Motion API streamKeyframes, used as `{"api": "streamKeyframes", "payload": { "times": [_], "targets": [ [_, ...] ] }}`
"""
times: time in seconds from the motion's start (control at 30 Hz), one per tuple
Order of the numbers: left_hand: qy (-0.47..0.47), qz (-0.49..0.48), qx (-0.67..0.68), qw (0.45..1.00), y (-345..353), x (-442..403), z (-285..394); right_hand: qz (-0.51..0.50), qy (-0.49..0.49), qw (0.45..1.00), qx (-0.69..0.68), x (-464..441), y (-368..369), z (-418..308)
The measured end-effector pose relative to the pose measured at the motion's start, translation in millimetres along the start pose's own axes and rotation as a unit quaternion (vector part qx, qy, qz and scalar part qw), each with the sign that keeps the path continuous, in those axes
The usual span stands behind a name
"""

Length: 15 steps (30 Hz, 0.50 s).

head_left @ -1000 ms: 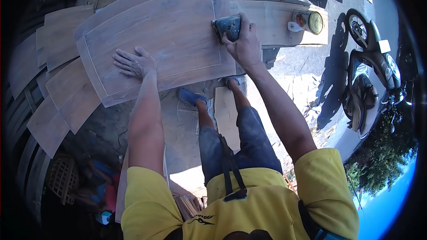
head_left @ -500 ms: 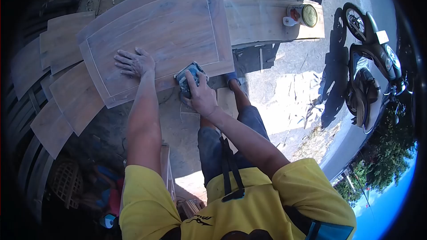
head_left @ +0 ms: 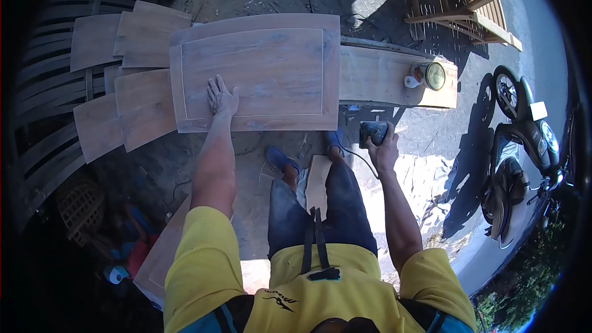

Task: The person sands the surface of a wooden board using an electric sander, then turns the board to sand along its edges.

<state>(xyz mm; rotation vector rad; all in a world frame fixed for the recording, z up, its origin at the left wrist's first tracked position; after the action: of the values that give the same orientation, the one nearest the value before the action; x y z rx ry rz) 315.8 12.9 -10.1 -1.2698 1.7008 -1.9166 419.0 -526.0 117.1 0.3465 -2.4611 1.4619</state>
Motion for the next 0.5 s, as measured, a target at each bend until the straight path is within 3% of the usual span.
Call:
{"api": "streamKeyframes", "payload": {
  "times": [0.07,0.17,0.23,0.27,0.33,0.4,0.47,0.5],
  "targets": [
    [0.007,-0.091,0.015,0.996,-19.7,51.3,-5.7,0.008,-0.019,1.0,0.006,7.5,-24.2,26.6],
    [0.021,-0.172,0.092,0.981,-9.9,141.5,-11.9,-0.026,0.036,0.999,0.026,23.6,-57.6,49.8],
    [0.093,-0.21,0.207,0.951,8.6,193.9,-8.6,-0.031,0.046,0.997,0.045,38.0,-74.9,55.1],
    [0.141,-0.236,0.246,0.929,-19.3,222.0,4.9,-0.026,0.047,0.997,0.048,45.6,-78.2,61.2],
    [0.173,-0.284,0.443,0.833,-72.1,260.2,27.6,-0.033,0.07,0.995,0.061,62.6,-86.6,56.6],
    [0.153,-0.28,0.638,0.701,-131.5,284.6,49.0,-0.031,0.086,0.992,0.083,78.7,-87.0,46.7],
    [0.289,-0.223,0.639,0.677,-255.3,290.7,50.0,-0.038,0.099,0.989,0.098,94.8,-85.5,23.5],
    [0.356,-0.209,0.682,0.603,-313.7,294.7,42.6,-0.046,0.119,0.986,0.107,104.5,-83.6,11.8]
  ]
}}
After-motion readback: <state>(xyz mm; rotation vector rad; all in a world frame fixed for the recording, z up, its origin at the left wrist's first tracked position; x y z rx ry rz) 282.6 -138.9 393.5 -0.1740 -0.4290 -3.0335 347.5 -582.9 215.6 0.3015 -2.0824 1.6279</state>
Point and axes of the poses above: each hand's wrist, its own x-axis away from the middle knuckle, its own y-axis out of the palm, z = x × y, the point moved 1 cm from there along -x, towards the middle knuckle, and after that the axes turned 8 degrees about -x, right-handed, at the moved point
